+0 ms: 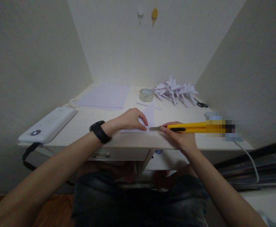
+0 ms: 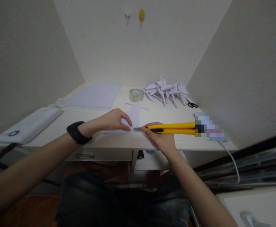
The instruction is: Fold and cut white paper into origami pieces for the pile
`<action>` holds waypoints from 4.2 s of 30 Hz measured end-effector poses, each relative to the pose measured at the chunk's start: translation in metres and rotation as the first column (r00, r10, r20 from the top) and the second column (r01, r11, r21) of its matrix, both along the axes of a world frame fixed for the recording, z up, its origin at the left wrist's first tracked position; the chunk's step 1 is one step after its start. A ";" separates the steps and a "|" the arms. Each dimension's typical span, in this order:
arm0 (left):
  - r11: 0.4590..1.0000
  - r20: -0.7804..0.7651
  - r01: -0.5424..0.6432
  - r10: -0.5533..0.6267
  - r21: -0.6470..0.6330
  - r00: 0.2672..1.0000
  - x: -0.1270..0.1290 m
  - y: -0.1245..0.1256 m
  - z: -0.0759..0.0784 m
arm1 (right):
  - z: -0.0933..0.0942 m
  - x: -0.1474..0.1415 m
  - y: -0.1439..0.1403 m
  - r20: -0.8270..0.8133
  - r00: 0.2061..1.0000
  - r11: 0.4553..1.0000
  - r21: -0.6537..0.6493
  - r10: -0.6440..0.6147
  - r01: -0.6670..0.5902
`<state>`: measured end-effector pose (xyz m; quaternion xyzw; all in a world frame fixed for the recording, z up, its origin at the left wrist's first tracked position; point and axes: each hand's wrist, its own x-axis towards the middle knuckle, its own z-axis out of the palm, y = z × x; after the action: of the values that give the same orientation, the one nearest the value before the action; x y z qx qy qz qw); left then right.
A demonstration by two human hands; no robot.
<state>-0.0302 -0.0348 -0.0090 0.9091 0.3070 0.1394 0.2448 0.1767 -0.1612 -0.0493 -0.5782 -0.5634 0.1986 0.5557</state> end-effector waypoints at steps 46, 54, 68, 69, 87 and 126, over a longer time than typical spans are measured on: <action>0.973 0.024 0.047 -0.043 -0.224 0.999 0.000 0.014 0.002 | -0.004 0.004 0.005 0.087 0.994 0.998 0.024 0.062 -0.064; 0.968 0.030 0.032 -0.026 -0.249 0.999 0.001 0.014 0.003 | -0.003 0.003 0.003 0.059 0.994 0.995 0.023 0.093 -0.094; 0.964 0.064 0.063 -0.048 -0.258 0.997 -0.002 0.016 0.001 | -0.003 0.002 0.003 0.094 0.994 0.997 0.052 0.059 -0.065; 0.964 0.067 0.061 -0.045 -0.260 0.997 -0.002 0.016 0.001 | -0.002 0.001 0.002 0.105 0.994 0.997 0.054 0.042 -0.048; 0.949 0.203 0.028 0.038 -0.314 0.978 -0.005 0.005 -0.005 | 0.009 -0.016 -0.016 0.218 0.972 0.994 0.078 -0.089 0.074; 0.958 0.039 0.247 -0.244 -0.142 0.969 -0.002 0.014 0.008 | -0.016 0.017 -0.006 -0.145 0.989 0.997 0.082 0.001 0.011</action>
<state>-0.0321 -0.0209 -0.0006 0.9183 0.1985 0.0944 0.3293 0.1940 -0.1671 -0.0649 -0.5402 -0.5278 0.2152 0.6191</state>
